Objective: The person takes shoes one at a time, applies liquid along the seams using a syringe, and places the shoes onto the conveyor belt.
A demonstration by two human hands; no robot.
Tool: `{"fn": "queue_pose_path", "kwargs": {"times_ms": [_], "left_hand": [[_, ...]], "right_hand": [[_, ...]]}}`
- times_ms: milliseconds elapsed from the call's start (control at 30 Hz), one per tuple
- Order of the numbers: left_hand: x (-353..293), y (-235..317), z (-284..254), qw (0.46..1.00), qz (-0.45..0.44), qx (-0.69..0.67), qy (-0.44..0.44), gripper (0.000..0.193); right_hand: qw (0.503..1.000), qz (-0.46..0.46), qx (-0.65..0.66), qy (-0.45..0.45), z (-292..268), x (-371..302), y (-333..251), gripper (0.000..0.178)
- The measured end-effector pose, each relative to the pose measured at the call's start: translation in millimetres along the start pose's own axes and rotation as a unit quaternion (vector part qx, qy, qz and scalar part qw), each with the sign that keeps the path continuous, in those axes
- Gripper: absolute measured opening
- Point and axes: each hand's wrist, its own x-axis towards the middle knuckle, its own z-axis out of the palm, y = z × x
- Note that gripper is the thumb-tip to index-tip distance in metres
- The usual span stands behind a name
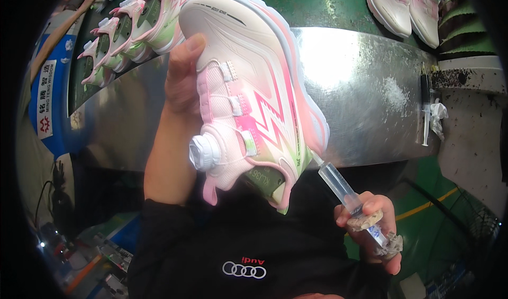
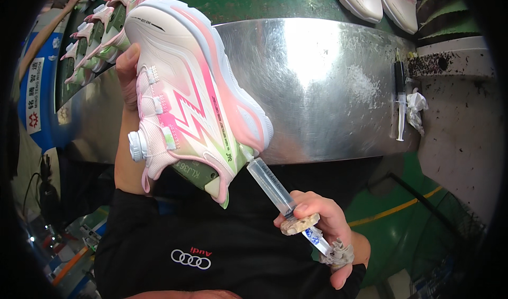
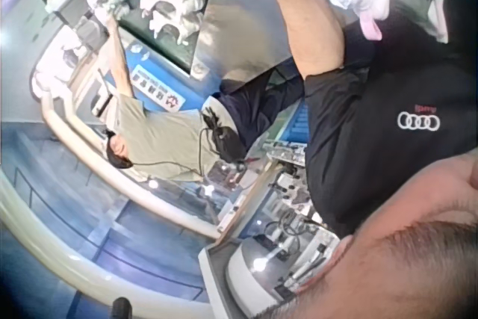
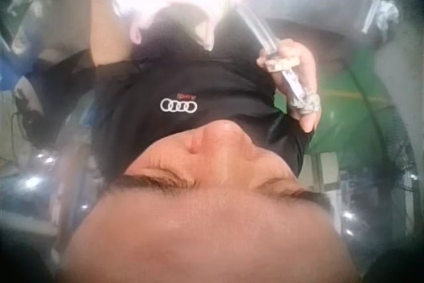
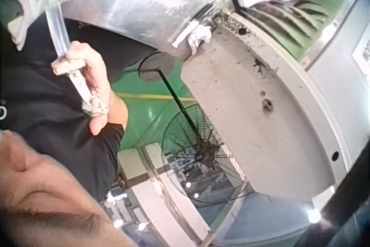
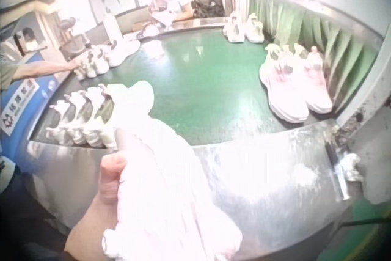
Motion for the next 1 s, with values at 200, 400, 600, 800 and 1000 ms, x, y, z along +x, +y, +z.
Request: {"fn": "queue_pose_path", "kwargs": {"times_ms": [200, 400, 600, 800, 1000], "left_hand": [[2.0, -2.4, -1.9, 0.993, 0.056, 0.078, 0.068, 0.046], [9.8, -3.7, -8.4, 0.993, 0.068, 0.091, 0.027, 0.043], [-0.1, 1.9, -10.4, 0.984, 0.038, 0.097, 0.142, 0.044], [-1.5, 1.4, 5.3, 0.970, -0.006, 0.099, 0.222, 0.051], [-29.7, 14.3, 6.0, 0.959, -0.081, 0.148, 0.226, 0.054]], "right_hand": [[1.000, -0.005, -0.020, -0.013, -7.3, -4.0, 3.0, 0.098], [1.000, -0.017, -0.021, -0.002, -14.3, -12.9, 11.3, 0.098], [0.999, -0.031, -0.012, -0.028, -20.2, -8.9, 16.7, 0.101], [0.997, -0.056, 0.005, -0.044, -29.3, -6.5, 23.8, 0.107], [0.997, -0.055, 0.030, -0.049, -33.6, 1.4, 31.0, 0.106]]}}
